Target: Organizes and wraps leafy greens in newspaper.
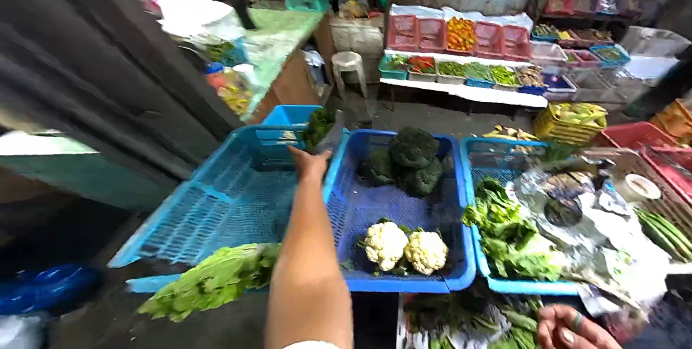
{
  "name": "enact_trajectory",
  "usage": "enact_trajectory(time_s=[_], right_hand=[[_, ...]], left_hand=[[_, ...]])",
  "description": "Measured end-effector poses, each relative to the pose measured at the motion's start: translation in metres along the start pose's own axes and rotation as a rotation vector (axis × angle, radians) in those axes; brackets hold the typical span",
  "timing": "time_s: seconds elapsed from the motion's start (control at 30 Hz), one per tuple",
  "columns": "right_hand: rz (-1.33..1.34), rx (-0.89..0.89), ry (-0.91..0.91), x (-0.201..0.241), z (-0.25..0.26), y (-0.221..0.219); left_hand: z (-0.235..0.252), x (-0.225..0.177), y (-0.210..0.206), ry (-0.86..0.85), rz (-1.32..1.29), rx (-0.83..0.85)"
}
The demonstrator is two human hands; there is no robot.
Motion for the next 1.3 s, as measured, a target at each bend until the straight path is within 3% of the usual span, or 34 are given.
enact_trajectory(time_s=[0.13, 0.2, 0.33, 0.4, 0.5, 0.57, 0.73, 0.8, 0.9, 1.07, 1.2, 1.3], right_hand=[[-0.094, -0.058, 0.181, 0.025, 0.008, 0.021], [-0.164, -0.114, 0.272, 0.051, 0.012, 0.036], [-0.307, -0.2, 0.458, 0.095, 0.01, 0.079], [-0.541, -0.304, 0.499, 0.11, 0.009, 0.104], [-1.127, -0.475, 0.461, 0.126, 0.019, 0.147], [-1.275, -0.509, 0.362, 0.128, 0.033, 0.18], [-1.127, -0.652, 0.081, 0.111, 0.075, 0.258], [-1.004, -0.657, 0.068, 0.103, 0.094, 0.279], [-1.032, -0.613, 0.089, 0.095, 0.125, 0.29], [-1.1, -0.611, -0.049, 0.117, 0.139, 0.282], [-0.883, -0.669, 0.37, 0.157, 0.116, 0.268], [-0.684, -0.528, 0.73, 0.187, 0.085, 0.248]], left_hand=[[-0.034, -0.032, 0.016, -0.132, -0.208, 0.014], [-0.068, -0.057, 0.033, -0.229, -0.303, 0.059], [-0.143, -0.065, 0.057, -0.378, -0.357, 0.126], [-0.189, -0.063, 0.065, -0.434, -0.352, 0.169], [-0.25, -0.049, 0.069, -0.425, -0.339, 0.294], [-0.292, -0.043, 0.065, -0.417, -0.308, 0.336], [-0.402, -0.057, 0.038, -0.379, -0.264, 0.403], [-0.44, -0.069, 0.021, -0.365, -0.258, 0.461], [-0.485, -0.095, -0.007, -0.39, -0.238, 0.548], [-0.538, -0.132, -0.041, -0.504, -0.246, 0.656], [-0.561, -0.156, -0.055, -0.594, -0.297, 0.638], [-0.57, -0.178, -0.063, -0.668, -0.317, 0.52]])
Point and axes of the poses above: each hand's wrist, its own z-axis towards the middle knuckle, its own y-axis out of the back of the hand, x = y × z, the point moved 2 cm from there along z, towards the middle knuckle, and after that the axes turned 3 degrees about -y, right-handed, at the moved point
